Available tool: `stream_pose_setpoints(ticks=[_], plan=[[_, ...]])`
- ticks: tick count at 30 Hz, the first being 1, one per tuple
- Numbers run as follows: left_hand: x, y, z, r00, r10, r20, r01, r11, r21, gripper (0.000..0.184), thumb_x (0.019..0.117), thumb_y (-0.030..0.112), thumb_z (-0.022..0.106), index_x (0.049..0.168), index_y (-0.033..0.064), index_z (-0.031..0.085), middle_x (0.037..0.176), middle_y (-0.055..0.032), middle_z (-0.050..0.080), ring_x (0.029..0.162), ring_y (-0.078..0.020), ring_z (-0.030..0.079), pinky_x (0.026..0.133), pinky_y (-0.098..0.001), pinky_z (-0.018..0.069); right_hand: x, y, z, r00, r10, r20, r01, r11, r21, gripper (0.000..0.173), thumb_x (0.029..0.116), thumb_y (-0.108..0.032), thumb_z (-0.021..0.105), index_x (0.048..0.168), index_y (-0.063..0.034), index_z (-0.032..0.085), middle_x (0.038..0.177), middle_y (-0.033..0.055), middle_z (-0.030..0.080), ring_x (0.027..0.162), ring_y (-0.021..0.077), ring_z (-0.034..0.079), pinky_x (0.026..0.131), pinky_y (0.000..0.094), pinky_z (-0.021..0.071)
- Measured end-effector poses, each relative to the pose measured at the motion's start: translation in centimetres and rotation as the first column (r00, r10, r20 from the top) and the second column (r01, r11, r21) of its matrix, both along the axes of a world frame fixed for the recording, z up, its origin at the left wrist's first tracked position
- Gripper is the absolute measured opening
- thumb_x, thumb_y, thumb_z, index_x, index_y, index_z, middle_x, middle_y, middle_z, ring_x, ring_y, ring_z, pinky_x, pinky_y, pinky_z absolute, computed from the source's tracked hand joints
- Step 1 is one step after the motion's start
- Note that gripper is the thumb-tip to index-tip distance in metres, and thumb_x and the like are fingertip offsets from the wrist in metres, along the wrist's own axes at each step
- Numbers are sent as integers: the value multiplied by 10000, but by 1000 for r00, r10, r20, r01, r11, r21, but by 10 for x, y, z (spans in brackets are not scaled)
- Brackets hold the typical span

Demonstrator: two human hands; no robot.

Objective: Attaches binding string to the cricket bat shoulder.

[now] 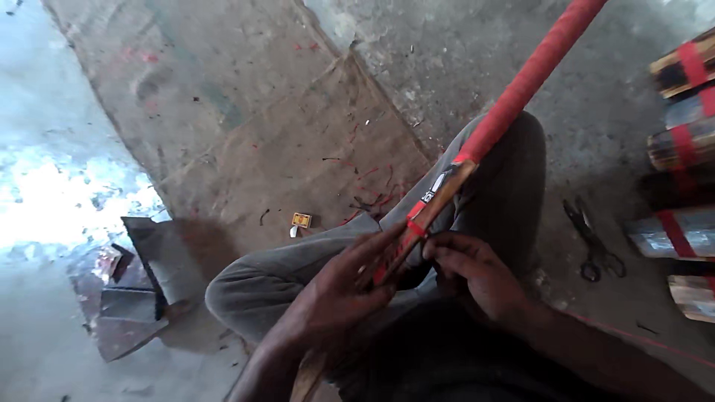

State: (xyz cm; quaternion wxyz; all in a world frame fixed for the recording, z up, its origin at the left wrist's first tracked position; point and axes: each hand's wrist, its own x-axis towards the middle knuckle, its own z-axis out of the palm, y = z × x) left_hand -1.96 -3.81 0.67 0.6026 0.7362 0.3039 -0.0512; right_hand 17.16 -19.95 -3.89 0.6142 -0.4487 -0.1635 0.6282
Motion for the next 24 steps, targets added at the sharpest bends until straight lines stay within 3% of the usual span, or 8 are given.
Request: stream_pose_setpoints(ticks=[1, 3, 6, 8, 11, 14, 18, 24], plan=[[-2, 1, -1, 999, 33, -38, -32, 999, 14, 801, 897, 269, 781, 1552, 489, 377, 1423, 80, 587, 1082, -139, 687, 843, -406, 642, -1, 6, -2, 1000, -1, 11, 1, 1000, -15, 218, 1060, -178, 509, 1133, -107, 703, 726, 17, 536, 537, 56, 436, 483, 196, 388], [-3, -8, -1, 987, 128, -101, -79, 916, 394, 689, 947, 360, 697, 1551, 470, 383, 1469, 120, 538, 1121, -126, 650, 852, -462, 600, -2, 21, -6, 999, 6, 53, -4, 999, -44, 243, 1075, -192, 489, 1168, -111, 699, 751, 14, 560, 518, 51, 429, 462, 185, 387], [9, -45, -19, 958, 273, -93, -53, 485, 873, 560, 977, 400, 628, 1512, 288, 505, 1582, -74, 435, 1382, -357, 470, 981, -658, 432, -3, 36, -3, 994, 27, 102, -17, 995, -95, 265, 1083, -204, 475, 1212, -115, 688, 765, 14, 557, 502, 55, 395, 437, 186, 345], [23, -69, -44, 929, 311, -202, 72, 383, 921, 783, 911, 543, 653, 1592, 283, 368, 1684, -61, 254, 1510, -365, 286, 1057, -708, 321, -5, 34, -2, 990, 34, 136, -12, 988, -154, 252, 1071, -229, 496, 1194, -135, 696, 705, 8, 501, 493, 67, 383, 442, 200, 342], [29, -76, -73, 923, 317, -217, 83, 386, 919, 876, 912, 424, 678, 1644, 273, 223, 1726, -55, 99, 1568, -327, 145, 1141, -674, 261, -4, 8, -12, 977, 45, 209, -3, 980, -198, 245, 1065, -244, 508, 1189, -155, 699, 680, 6, 466, 502, 78, 385, 451, 211, 353], [28, -68, -69, 941, 271, -204, 67, 442, 895, 950, 854, 333, 726, 1648, 269, 208, 1721, -62, 125, 1563, -340, 163, 1128, -672, 310, 0, -22, -30, 974, 30, 226, 30, 966, -257, 248, 1052, -237, 516, 1177, -163, 716, 690, 9, 485, 525, 86, 404, 471, 230, 363], [25, -57, -65, 952, 228, -206, 77, 471, 879, 939, 844, 413, 699, 1643, 279, 223, 1716, -67, 152, 1556, -352, 183, 1070, -688, 361, 3, -42, -42, 988, -2, 154, 44, 962, -270, 235, 1051, -226, 523, 1158, -151, 718, 690, 27, 505, 509, 93, 411, 466, 236, 378], [19, -35, -40, 976, 95, -195, 76, 692, 717, 772, 867, 499, 699, 1539, 557, 324, 1689, -10, 244, 1472, -321, 373, 927, -660, 465, 9, -34, -24, 981, 38, 192, -4, 985, -172, 227, 1055, -220, 526, 1113, -125, 724, 691, 38, 528, 501, 82, 411, 461, 220, 373]])
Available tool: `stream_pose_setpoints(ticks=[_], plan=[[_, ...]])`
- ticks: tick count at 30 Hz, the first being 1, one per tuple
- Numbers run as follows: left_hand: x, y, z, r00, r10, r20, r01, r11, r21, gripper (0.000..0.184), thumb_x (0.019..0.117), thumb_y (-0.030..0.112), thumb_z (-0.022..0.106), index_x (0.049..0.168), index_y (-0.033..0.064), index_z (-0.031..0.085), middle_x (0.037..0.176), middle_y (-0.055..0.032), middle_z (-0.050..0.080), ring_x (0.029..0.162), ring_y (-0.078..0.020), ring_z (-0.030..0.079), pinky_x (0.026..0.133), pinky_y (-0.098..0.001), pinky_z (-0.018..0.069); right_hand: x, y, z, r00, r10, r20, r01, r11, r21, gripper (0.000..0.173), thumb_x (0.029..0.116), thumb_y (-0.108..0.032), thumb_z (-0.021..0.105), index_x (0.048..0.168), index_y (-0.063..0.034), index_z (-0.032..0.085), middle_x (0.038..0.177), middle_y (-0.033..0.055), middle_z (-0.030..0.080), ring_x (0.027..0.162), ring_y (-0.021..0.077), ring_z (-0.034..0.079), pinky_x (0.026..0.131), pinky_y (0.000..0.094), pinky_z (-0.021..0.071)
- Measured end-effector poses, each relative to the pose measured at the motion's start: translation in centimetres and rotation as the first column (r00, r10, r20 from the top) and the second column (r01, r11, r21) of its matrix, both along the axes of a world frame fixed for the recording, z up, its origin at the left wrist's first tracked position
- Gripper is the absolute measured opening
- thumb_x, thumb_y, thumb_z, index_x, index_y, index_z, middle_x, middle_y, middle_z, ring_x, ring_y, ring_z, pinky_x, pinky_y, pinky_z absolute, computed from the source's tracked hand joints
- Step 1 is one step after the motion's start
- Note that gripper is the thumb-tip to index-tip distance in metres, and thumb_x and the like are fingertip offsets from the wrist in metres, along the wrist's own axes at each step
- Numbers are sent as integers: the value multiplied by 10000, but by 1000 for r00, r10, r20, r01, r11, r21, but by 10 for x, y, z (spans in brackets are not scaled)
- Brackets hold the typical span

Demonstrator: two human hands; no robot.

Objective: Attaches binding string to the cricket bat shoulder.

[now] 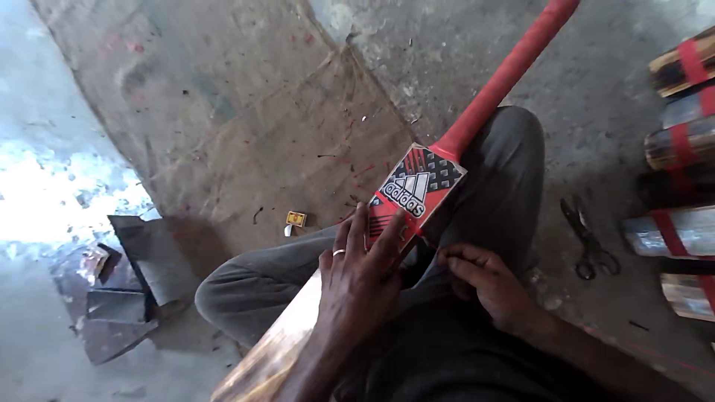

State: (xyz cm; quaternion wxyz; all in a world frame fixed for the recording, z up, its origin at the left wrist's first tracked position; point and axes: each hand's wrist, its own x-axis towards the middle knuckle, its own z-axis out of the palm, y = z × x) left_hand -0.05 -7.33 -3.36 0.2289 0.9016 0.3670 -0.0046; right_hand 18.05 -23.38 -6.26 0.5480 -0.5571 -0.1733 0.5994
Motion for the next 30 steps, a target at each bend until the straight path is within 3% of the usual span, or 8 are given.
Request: stream_pose_setpoints(ticks=[4, 10, 12, 14, 15, 17, 20, 30], plan=[[-10, 23, 40, 993, 50, 107, 27, 783, -621, 919, 811, 229, 796, 1551, 527, 340, 1541, 155, 456, 1146, -74, 638, 834, -420, 621, 0, 16, 21, 999, 48, -12, -47, 991, 127, 221, 1058, -175, 518, 1105, -101, 721, 715, 42, 562, 522, 71, 448, 472, 207, 399], [-18, 53, 35, 982, 147, 122, 81, 253, -964, 823, 892, 129, 752, 1567, 416, 378, 1253, -60, 691, 1004, -212, 713, 833, -374, 626, -6, 34, 26, 996, 42, -85, -29, 989, 145, 207, 1046, -200, 528, 1095, -113, 709, 686, 26, 510, 495, 71, 412, 447, 207, 366], [-22, 52, 38, 977, 164, 134, 24, 542, -840, 670, 947, 236, 726, 1536, 401, 452, 1203, 0, 713, 935, -163, 715, 762, -366, 629, -8, 45, 26, 994, 25, -104, -14, 995, 99, 227, 1055, -193, 518, 1133, -119, 718, 729, 18, 550, 513, 53, 412, 455, 190, 355], [-21, 32, 45, 984, 119, 130, -79, 957, -280, 550, 968, 396, 677, 1492, 358, 518, 1391, 114, 608, 1183, -92, 631, 914, -415, 589, -9, 61, 33, 993, 13, -116, -4, 997, 78, 254, 1077, -181, 500, 1180, -97, 716, 831, 43, 653, 528, 42, 439, 455, 175, 362], [-17, 14, 44, 988, 115, 106, -114, 993, -13, 564, 955, 441, 670, 1480, 281, 541, 1494, 20, 531, 1311, -222, 546, 974, -556, 502, -9, 68, 37, 994, 17, -109, -10, 998, 64, 270, 1085, -185, 485, 1203, -89, 708, 818, 46, 637, 518, 48, 432, 443, 175, 356], [-5, -26, 29, 995, 102, -16, -92, 944, 316, 728, 905, 563, 664, 1521, 214, 496, 1592, -76, 430, 1424, -369, 424, 1022, -700, 364, -14, 74, 42, 995, 13, -102, -9, 999, 39, 272, 1085, -204, 473, 1207, -103, 694, 743, 35, 559, 488, 59, 388, 421, 187, 323], [1, -54, -11, 979, 144, -141, -56, 867, 496, 802, 949, 557, 587, 1623, 221, 310, 1677, -3, 291, 1506, -252, 325, 1140, -595, 287, -15, 55, 35, 999, 13, -47, -14, 1000, -21, 231, 1054, -250, 515, 1157, -152, 697, 667, 5, 451, 488, 72, 374, 444, 212, 346], [0, -44, -16, 995, 70, -74, -25, 871, 490, 834, 911, 504, 675, 1611, 206, 335, 1657, -4, 330, 1472, -227, 378, 1077, -440, 432, -10, -18, -3, 971, -140, -194, 131, 989, -62, 190, 1021, -196, 550, 1108, -148, 711, 626, -16, 434, 483, 52, 392, 457, 205, 372]])
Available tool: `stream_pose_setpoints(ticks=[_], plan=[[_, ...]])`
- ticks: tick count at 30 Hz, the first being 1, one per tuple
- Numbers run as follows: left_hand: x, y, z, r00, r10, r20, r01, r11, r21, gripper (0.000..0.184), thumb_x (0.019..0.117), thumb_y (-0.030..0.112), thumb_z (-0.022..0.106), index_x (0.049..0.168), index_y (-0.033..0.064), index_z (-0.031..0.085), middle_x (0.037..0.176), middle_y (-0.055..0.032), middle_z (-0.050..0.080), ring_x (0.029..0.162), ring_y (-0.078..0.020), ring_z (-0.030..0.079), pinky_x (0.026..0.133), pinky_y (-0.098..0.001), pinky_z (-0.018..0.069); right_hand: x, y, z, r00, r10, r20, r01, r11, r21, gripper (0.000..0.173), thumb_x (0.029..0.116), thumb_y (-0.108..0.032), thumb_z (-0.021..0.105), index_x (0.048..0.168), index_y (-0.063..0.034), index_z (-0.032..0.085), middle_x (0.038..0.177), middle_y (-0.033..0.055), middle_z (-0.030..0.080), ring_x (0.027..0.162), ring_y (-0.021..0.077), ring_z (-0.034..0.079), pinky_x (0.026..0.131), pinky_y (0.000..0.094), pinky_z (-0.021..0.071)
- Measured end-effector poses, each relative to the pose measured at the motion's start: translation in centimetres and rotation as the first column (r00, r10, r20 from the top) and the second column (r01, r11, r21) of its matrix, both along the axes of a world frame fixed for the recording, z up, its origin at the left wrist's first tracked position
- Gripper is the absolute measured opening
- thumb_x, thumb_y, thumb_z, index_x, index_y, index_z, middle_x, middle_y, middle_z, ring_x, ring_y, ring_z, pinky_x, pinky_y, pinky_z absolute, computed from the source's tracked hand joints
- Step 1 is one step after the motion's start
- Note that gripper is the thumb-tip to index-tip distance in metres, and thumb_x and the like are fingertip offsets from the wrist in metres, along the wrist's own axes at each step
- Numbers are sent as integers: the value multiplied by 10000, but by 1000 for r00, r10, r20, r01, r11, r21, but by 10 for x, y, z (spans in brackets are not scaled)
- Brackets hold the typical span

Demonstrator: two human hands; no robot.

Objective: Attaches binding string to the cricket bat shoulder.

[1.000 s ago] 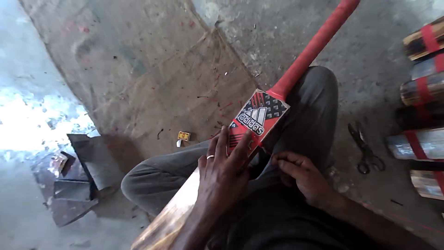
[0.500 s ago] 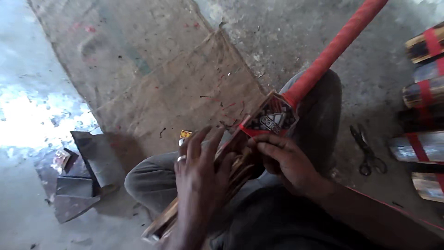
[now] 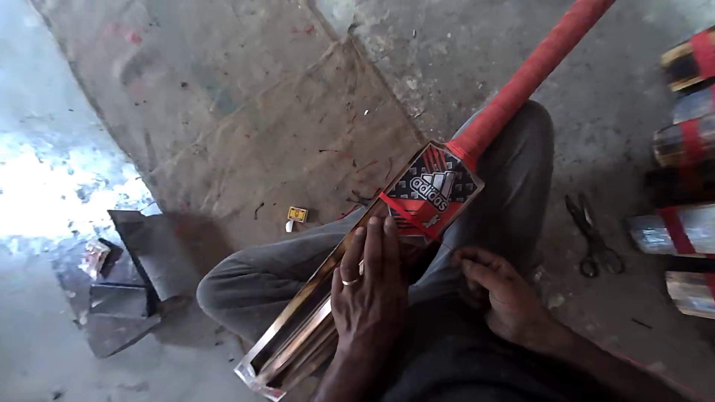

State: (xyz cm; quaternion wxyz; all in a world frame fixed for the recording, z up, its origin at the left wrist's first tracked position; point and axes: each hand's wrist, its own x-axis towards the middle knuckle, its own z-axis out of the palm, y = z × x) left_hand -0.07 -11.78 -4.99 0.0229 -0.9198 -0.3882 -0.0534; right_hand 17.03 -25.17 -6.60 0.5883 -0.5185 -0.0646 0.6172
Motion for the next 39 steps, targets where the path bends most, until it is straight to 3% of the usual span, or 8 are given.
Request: stream_pose_setpoints(ticks=[6, 14, 22, 24, 26, 28, 33, 39], plan=[[2, 4, 6, 999, -30, 22, 31, 998, -52, 613, 950, 499, 649, 1523, 481, 435, 1639, -14, 356, 1464, -271, 392, 1041, -500, 460, 2, 2, -8, 996, 56, -72, -59, 998, -36, 191, 1037, -226, 556, 1112, -153, 715, 660, -5, 470, 494, 47, 399, 459, 193, 374], [-4, 33, 42, 985, -113, 134, 153, 924, -349, 624, 919, 402, 686, 1497, 484, 467, 1544, -4, 473, 1350, -265, 511, 927, -516, 538, 4, 16, 4, 993, 107, -49, -99, 985, 142, 196, 1055, -221, 542, 1116, -126, 702, 674, 1, 481, 523, 55, 429, 500, 210, 412], [-20, 77, 56, 933, 189, 306, 285, 132, -949, 763, 895, 209, 775, 1536, 447, 435, 1318, 39, 644, 999, -155, 696, 802, -368, 639, 1, 48, 28, 995, 95, 29, -99, 960, 263, 194, 1057, -176, 530, 1088, -107, 709, 727, 23, 556, 530, 50, 442, 480, 195, 400], [-23, 79, 49, 932, 203, 301, 238, 284, -929, 710, 935, 272, 745, 1547, 427, 421, 1313, 62, 658, 994, -144, 703, 802, -385, 640, -2, 59, 24, 996, 81, 34, -86, 979, 185, 210, 1049, -184, 531, 1117, -118, 718, 741, 15, 557, 529, 50, 434, 473, 190, 379], [-21, 65, 47, 957, 131, 258, 82, 733, -675, 603, 971, 395, 669, 1532, 395, 449, 1447, 98, 561, 1172, -136, 631, 890, -469, 579, -3, 71, 24, 996, 80, 50, -86, 988, 126, 234, 1063, -194, 521, 1175, -120, 713, 801, 24, 594, 528, 50, 431, 461, 183, 378], [-10, 37, 34, 983, 69, 172, -11, 949, -316, 633, 946, 445, 663, 1530, 285, 478, 1558, -57, 459, 1379, -323, 475, 986, -648, 441, -5, 77, 29, 993, 95, 70, -100, 991, 84, 247, 1074, -222, 512, 1202, -128, 701, 769, 21, 560, 504, 53, 394, 441, 183, 342], [9, -4, -6, 992, 127, -18, -129, 987, -100, 968, 858, 537, 699, 1646, 278, 202, 1719, -79, 118, 1556, -342, 184, 1071, -709, 308, -5, 42, 16, 969, 134, 210, -138, 990, 8, 241, 1056, -253, 520, 1175, -166, 710, 700, 10, 494, 519, 75, 404, 466, 211, 365], [8, 14, -1, 997, 57, 59, -42, 972, -232, 1094, 746, 540, 753, 1645, 219, 219, 1700, -99, 198, 1526, -360, 259, 1000, -682, 403, 3, -2, -11, 975, 101, 196, -96, 995, -36, 246, 1060, -228, 501, 1137, -147, 719, 690, 21, 509, 513, 85, 419, 467, 228, 382]])
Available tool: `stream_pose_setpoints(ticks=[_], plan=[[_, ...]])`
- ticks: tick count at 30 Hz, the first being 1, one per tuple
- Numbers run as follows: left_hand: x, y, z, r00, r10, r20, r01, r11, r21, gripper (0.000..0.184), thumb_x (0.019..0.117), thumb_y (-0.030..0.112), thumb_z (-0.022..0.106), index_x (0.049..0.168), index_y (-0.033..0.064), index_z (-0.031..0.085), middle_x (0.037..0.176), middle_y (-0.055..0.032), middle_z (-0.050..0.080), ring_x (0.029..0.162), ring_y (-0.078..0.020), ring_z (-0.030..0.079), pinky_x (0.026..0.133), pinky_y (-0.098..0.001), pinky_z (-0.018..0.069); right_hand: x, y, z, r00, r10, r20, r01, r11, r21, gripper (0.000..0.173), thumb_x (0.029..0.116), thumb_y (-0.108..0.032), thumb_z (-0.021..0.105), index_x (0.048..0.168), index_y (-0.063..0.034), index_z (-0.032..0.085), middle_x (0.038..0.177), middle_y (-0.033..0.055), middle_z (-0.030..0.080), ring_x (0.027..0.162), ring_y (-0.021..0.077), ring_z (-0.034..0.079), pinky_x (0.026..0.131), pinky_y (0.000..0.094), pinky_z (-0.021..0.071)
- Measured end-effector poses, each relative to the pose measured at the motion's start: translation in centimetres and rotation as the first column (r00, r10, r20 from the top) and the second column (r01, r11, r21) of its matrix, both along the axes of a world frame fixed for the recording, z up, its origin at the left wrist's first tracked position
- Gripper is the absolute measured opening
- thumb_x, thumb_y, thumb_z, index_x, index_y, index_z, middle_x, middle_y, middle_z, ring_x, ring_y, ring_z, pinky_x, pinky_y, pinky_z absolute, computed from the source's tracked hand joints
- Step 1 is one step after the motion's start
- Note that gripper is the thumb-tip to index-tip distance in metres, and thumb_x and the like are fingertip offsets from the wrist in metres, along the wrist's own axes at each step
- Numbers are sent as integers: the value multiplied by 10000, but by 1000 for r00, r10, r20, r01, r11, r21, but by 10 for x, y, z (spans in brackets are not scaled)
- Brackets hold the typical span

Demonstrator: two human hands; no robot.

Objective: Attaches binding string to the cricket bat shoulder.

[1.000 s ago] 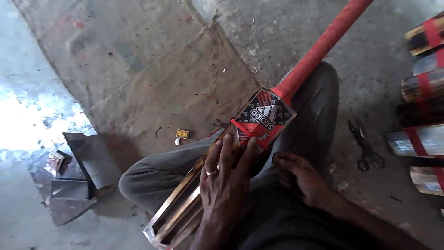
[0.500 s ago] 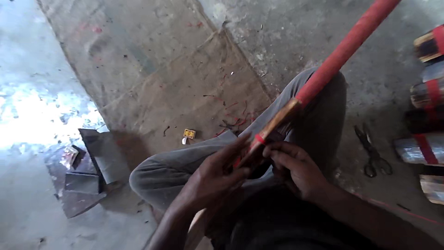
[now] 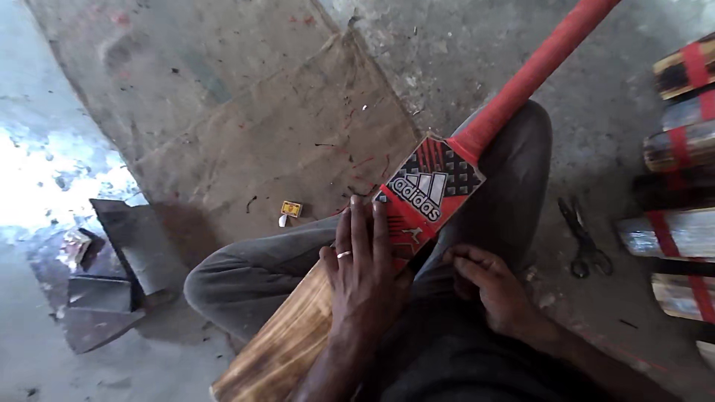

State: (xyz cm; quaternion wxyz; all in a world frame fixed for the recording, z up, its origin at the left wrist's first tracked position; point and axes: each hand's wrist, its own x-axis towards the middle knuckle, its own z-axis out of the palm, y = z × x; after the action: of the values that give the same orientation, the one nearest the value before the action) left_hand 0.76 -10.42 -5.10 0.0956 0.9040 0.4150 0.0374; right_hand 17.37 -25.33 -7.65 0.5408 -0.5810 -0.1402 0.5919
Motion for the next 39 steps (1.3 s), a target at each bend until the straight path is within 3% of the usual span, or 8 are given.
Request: stream_pose_setpoints(ticks=[7, 11, 15, 17, 21, 23, 27, 39], plan=[[-11, 31, 33, 990, -24, 139, 90, 868, -489, 915, 753, 446, 803, 1535, 545, 337, 1650, 28, 316, 1361, -229, 509, 887, -603, 534, 4, 15, 23, 997, 44, -61, -35, 990, 137, 201, 1052, -195, 548, 1098, -125, 731, 706, 35, 552, 529, 67, 449, 488, 209, 401], [-18, 55, 61, 968, 165, 191, 134, 307, -942, 904, 789, 213, 823, 1523, 528, 399, 1335, 71, 641, 980, -133, 705, 766, -373, 637, 2, 33, 41, 995, 71, -74, -55, 977, 207, 188, 1044, -180, 550, 1082, -121, 725, 736, 32, 568, 532, 59, 456, 482, 196, 410], [-23, 77, 44, 942, 213, 261, 290, -121, -949, 810, 872, 187, 744, 1574, 365, 383, 1284, -76, 669, 1036, -193, 695, 862, -360, 608, -2, 45, 40, 990, 83, -116, -55, 974, 221, 193, 1040, -209, 547, 1078, -127, 717, 715, 25, 544, 513, 60, 430, 462, 200, 382], [-27, 83, 47, 937, 229, 262, 267, 9, -964, 704, 921, 153, 713, 1544, 346, 447, 1260, -77, 685, 988, -221, 708, 812, -386, 621, -4, 55, 39, 988, 65, -142, -37, 981, 190, 209, 1041, -194, 536, 1090, -123, 726, 716, 21, 546, 510, 54, 415, 457, 196, 363], [-28, 40, 67, 988, 6, 151, 34, 965, -260, 527, 968, 393, 639, 1473, 279, 543, 1488, 25, 539, 1317, -188, 543, 992, -515, 499, -6, 85, 53, 982, 65, -180, -35, 986, 165, 277, 1087, -189, 467, 1206, -99, 700, 845, 47, 641, 534, 43, 433, 457, 175, 356], [-21, -2, 45, 1000, -12, 24, 11, 998, 57, 634, 916, 511, 678, 1458, 201, 572, 1540, -97, 493, 1390, -363, 468, 1035, -677, 377, -11, 92, 58, 984, 56, -167, -34, 991, 133, 265, 1079, -200, 479, 1207, -112, 694, 735, 17, 532, 499, 50, 382, 434, 182, 325], [-17, -28, -3, 991, 27, -130, 13, 955, 296, 706, 983, 468, 589, 1608, 257, 336, 1681, 17, 272, 1461, -227, 366, 1078, -487, 351, -11, 58, 42, 996, 56, -76, -54, 998, 34, 235, 1047, -263, 537, 1177, -167, 709, 689, 5, 474, 514, 72, 402, 463, 209, 364], [-13, -17, 9, 998, -64, -29, 69, 975, 213, 653, 925, 460, 692, 1529, 441, 443, 1585, -45, 411, 1370, -285, 467, 996, -492, 455, -3, -5, 6, 961, -54, -271, 47, 998, -32, 179, 1024, -226, 583, 1094, -158, 733, 684, -2, 509, 515, 51, 431, 476, 198, 401]])
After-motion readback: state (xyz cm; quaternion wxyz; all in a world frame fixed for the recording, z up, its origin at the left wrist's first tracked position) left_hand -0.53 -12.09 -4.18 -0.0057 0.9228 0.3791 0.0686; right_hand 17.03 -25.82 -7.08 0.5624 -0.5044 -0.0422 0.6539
